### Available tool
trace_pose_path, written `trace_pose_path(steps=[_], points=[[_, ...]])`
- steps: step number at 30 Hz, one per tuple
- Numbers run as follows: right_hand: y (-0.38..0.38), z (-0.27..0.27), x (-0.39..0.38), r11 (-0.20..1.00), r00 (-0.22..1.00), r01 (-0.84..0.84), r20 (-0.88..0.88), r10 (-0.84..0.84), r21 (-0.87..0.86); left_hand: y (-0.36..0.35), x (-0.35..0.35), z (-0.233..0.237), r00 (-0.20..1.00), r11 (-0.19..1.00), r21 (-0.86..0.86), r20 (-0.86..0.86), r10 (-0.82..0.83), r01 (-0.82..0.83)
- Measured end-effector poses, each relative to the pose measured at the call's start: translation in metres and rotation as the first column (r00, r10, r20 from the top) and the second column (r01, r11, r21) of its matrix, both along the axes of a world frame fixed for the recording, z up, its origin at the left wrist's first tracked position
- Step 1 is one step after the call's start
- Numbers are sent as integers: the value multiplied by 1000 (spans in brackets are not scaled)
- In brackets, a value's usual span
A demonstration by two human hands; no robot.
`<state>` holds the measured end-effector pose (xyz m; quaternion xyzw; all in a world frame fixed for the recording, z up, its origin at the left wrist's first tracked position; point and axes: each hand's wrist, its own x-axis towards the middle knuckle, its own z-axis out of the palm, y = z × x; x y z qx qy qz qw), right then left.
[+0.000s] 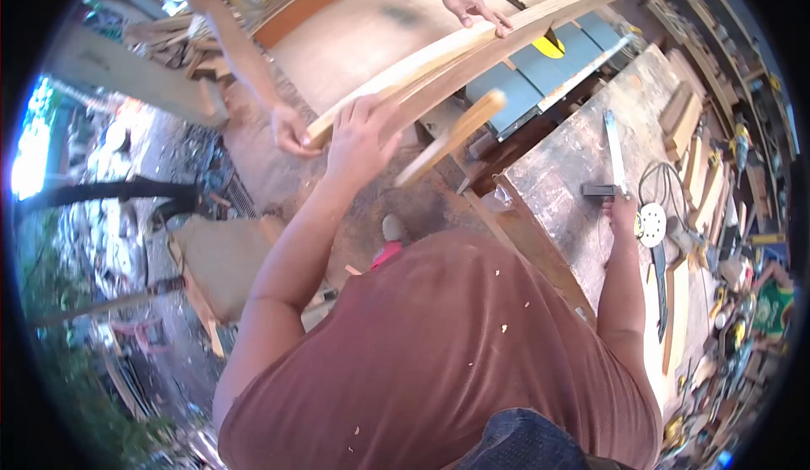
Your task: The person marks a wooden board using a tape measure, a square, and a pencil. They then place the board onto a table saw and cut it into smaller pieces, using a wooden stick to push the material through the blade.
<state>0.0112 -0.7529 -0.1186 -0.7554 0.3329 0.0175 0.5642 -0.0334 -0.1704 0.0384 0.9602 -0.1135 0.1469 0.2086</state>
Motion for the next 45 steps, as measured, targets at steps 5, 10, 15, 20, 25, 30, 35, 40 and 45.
trace_pose_path(steps=[5,10,15,20,25,30,35,40,45], points=[[81,45,-5,554,811,-18,312,495,-832,-31,-9,-48,968,980,186,247,29,-77],[94,-13,35,371,667,-156,180,723,-915,-72,-77,-110,991,995,-54,-108,75,-81],[94,-8,36,494,761,-388,32,648,-778,-39,-170,-194,785,937,-11,-549,285,-348],[89,-23,42,410,756,-363,-7,655,-837,6,-239,-249,496,898,120,-799,341,-423],[70,-17,49,488,740,-400,41,672,-776,38,-230,-258,454,959,-79,-889,56,-273],[160,39,26,320,610,-510,-73,789,-798,67,-217,-320,504,792,-184,-846,173,-582],[342,-33,-36,101,95,-952,34,995,-290,30,-248,-355,482,596,-214,-809,336,-774],[386,-272,-65,-395,-395,-918,-183,900,37,-58,-305,-437,417,115,-401,-866,274,-909],[398,-449,-58,-923,-766,-372,-530,364,-97,-120,-318,-515,420,-223,-448,-893,164,-866]])
